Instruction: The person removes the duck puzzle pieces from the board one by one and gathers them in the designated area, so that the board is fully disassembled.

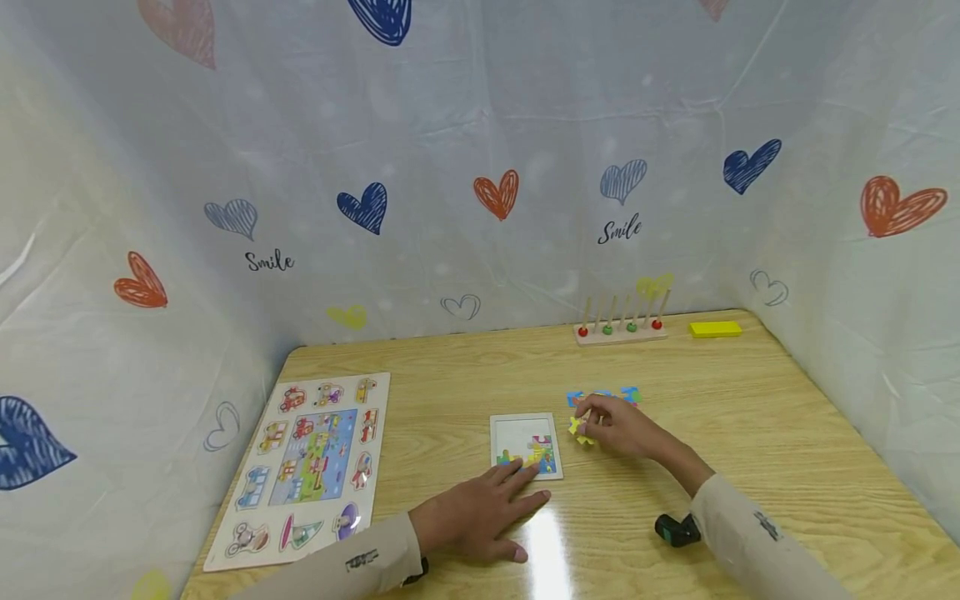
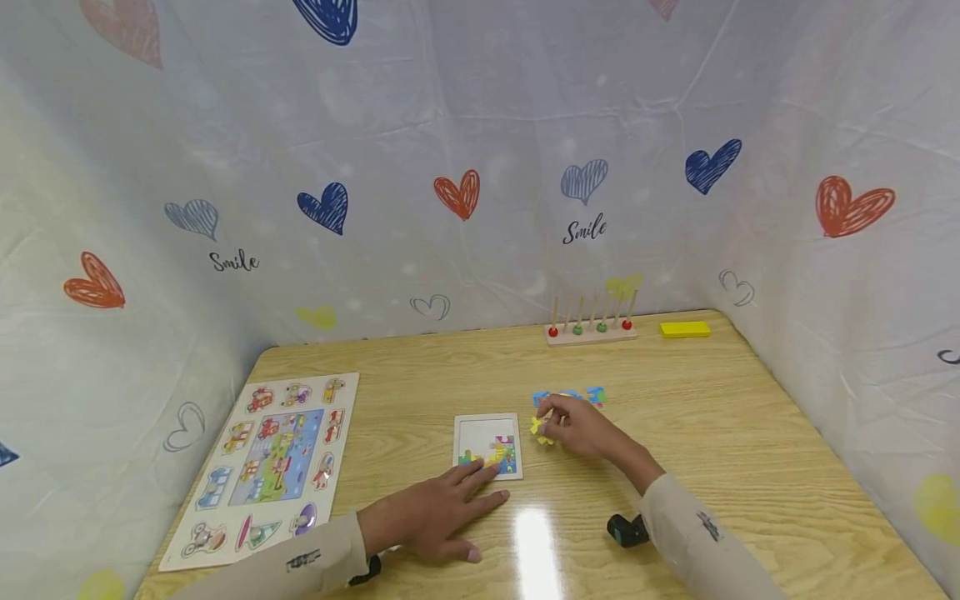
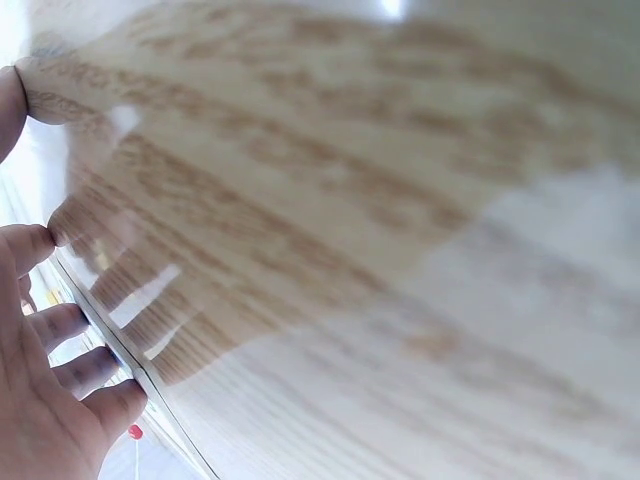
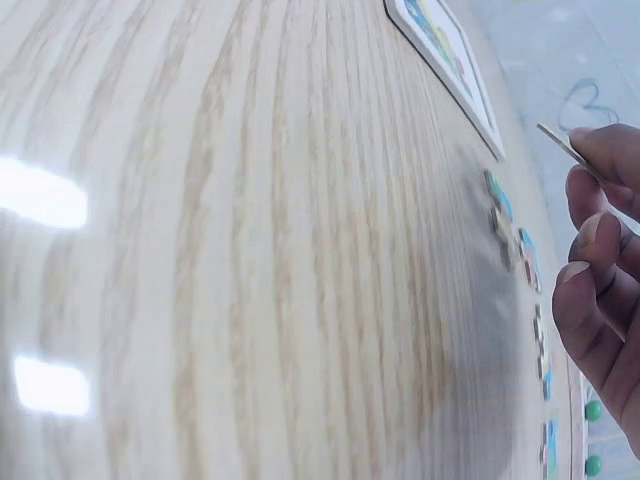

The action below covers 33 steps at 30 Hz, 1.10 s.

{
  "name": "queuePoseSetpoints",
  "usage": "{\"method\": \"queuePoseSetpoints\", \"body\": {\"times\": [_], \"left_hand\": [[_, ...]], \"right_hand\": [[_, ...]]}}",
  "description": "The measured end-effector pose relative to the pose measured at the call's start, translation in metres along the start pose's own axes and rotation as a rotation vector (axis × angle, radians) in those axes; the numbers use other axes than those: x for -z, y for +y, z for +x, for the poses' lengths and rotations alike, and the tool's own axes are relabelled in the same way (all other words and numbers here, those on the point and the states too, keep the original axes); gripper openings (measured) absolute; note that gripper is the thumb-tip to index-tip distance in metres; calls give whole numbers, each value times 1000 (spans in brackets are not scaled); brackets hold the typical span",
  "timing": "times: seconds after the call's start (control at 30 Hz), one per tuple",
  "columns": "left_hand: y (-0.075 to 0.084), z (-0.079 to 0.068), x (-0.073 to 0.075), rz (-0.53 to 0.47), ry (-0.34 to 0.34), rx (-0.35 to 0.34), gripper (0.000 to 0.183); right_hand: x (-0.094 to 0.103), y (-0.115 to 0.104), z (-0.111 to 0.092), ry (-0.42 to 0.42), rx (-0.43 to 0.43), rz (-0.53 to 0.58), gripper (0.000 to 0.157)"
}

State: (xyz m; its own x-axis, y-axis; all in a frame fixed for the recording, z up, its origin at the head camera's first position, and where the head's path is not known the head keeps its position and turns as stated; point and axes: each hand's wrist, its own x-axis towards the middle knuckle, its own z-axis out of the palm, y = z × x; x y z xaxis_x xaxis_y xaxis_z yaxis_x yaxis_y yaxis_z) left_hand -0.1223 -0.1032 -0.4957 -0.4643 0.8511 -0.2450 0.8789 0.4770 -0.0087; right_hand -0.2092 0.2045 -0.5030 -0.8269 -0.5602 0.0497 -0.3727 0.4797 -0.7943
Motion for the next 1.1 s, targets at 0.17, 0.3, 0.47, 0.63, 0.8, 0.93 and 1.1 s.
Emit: {"method": "queuePoseSetpoints", "body": {"times": [0.17,0.3,0.47,0.63,0.8,0.93,1.1], "left_hand": [[0,0,1,5,4,-5,76],[-1,-1,2,-8,13,-13,75],[0,-2,2,-34,11,-14,75],[0,-3,1,-42,13,-11,75],[0,-3,2,-27,23,-9,75],[0,-3,2,-22,25,-8,75],[-1,-3,3,-37,14,-12,75]], "right_hand": [[3,7,-10,34,-56,1,17],[6,14,-19,74,-95,-2,15],[10,20,-26,126,-140,0,16],[12,23,-30,173,-178,-35,16],[14,23,-29,197,-181,-69,17],[13,22,-26,206,-201,-105,17],[12,19,-22,223,-225,-162,16]]}}
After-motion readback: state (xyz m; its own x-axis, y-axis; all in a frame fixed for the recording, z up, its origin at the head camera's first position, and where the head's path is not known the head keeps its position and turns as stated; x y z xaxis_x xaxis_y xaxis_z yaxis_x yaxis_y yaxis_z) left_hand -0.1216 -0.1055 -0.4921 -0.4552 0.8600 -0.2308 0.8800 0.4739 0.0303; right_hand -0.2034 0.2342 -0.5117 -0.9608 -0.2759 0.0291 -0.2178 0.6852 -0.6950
